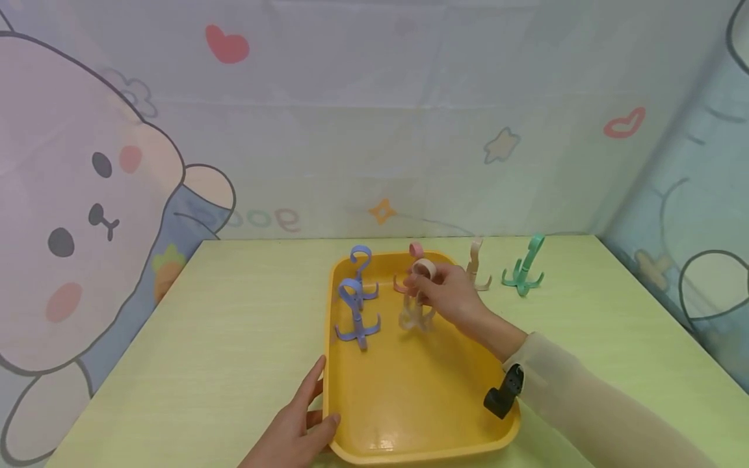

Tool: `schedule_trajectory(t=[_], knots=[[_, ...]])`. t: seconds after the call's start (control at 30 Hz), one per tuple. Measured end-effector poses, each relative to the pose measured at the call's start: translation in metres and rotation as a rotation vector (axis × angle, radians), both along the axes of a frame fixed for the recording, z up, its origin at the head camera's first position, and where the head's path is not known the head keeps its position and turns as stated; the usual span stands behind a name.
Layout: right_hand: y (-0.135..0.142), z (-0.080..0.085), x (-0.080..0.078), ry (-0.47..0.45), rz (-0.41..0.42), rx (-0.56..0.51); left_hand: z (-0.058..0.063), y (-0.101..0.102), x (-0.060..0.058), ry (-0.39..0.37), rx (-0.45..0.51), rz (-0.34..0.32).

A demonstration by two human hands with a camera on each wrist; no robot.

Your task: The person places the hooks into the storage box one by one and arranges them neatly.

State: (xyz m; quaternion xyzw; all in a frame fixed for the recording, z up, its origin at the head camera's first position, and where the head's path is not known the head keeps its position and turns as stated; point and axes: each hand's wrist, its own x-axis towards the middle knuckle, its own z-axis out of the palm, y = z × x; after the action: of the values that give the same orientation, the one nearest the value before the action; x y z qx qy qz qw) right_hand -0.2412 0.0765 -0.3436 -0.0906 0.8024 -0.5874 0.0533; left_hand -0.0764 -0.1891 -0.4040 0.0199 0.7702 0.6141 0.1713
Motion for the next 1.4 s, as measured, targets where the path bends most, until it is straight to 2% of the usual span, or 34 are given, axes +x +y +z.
schedule_trajectory(t=[0.1, 0.3, 0.6, 0.93, 1.4], knots=[[0.000, -0.003, 0.000, -0.023, 0.000, -0.007, 0.001, 0.000, 0.000, 0.003, 0.008, -0.010], [0.003, -0.009, -0.002, -0.009, -0.006, 0.005, 0.002, 0.001, 0.000, 0.007, 0.027, -0.018], [0.005, -0.015, -0.003, 0.009, -0.022, 0.073, 0.001, 0.001, 0.000, 0.015, 0.030, -0.018], [0.003, -0.018, -0.003, -0.003, 0.006, 0.042, 0.000, 0.001, -0.001, 0.016, 0.012, -0.006], [0.004, -0.008, 0.002, 0.021, -0.010, 0.114, -0.004, -0.001, 0.000, 0.008, 0.037, -0.011]])
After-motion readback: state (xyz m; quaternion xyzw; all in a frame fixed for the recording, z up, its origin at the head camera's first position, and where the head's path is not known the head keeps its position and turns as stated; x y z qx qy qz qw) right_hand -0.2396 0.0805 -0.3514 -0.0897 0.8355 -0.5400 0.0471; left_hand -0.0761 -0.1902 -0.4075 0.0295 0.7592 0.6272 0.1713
